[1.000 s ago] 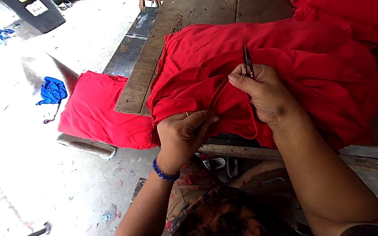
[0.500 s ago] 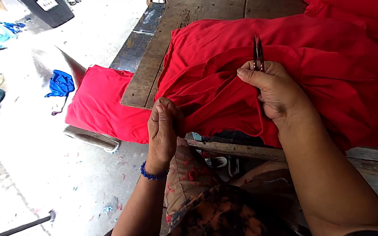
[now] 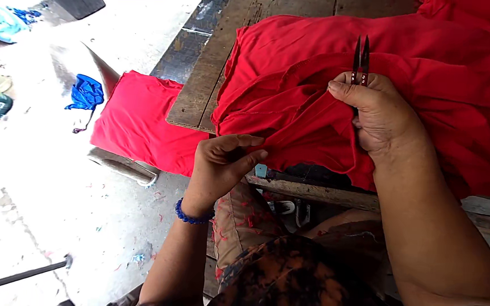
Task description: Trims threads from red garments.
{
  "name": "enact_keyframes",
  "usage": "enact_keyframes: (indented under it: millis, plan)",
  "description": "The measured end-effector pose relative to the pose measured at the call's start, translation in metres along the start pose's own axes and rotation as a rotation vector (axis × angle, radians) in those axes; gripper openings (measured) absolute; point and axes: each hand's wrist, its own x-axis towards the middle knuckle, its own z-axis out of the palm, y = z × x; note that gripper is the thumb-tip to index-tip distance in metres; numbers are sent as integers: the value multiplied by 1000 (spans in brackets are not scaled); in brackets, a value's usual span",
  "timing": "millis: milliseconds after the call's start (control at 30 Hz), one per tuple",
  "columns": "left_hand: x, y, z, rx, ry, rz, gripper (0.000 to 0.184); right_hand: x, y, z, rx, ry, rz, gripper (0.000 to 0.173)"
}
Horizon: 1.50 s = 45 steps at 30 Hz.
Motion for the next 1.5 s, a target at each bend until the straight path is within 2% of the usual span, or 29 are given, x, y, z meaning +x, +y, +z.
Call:
enact_keyframes:
  millis: [200, 367, 533, 567, 667, 833, 1167, 1400, 1467, 1500]
  plan:
    - [3, -14, 2, -142, 47, 173, 4, 2, 0, 2, -14, 12, 4, 26]
    - [-4, -10, 14, -265, 102, 39, 2, 3, 5, 3, -98, 18, -56, 27]
    - [-7, -8, 32, -525, 286, -10, 7, -5, 12, 14, -512, 85, -321, 16]
    - [-7, -8, 36, -559, 317, -8, 8, -12, 8, 17, -624, 94, -357, 18]
    - [-8, -5, 42, -613, 350, 11, 9, -46, -12, 29, -869, 83, -394, 42]
    - [-11, -2, 43, -555, 324, 39, 7, -82, -17, 57, -1068, 85, -622, 33]
    - [-16, -5, 42, -450, 284, 74, 7, -78, -9, 73, -1204, 153, -634, 26]
    - [-13, -6, 37, -601, 279, 55, 32, -80, -5, 63, -1120, 84, -644, 28]
    - [-13, -7, 36, -606, 266, 70, 23, -80, -3, 63, -1114, 105, -668, 26]
    - [-13, -6, 36, -608, 269, 70, 13, -78, -1, 62, -1101, 130, -682, 26]
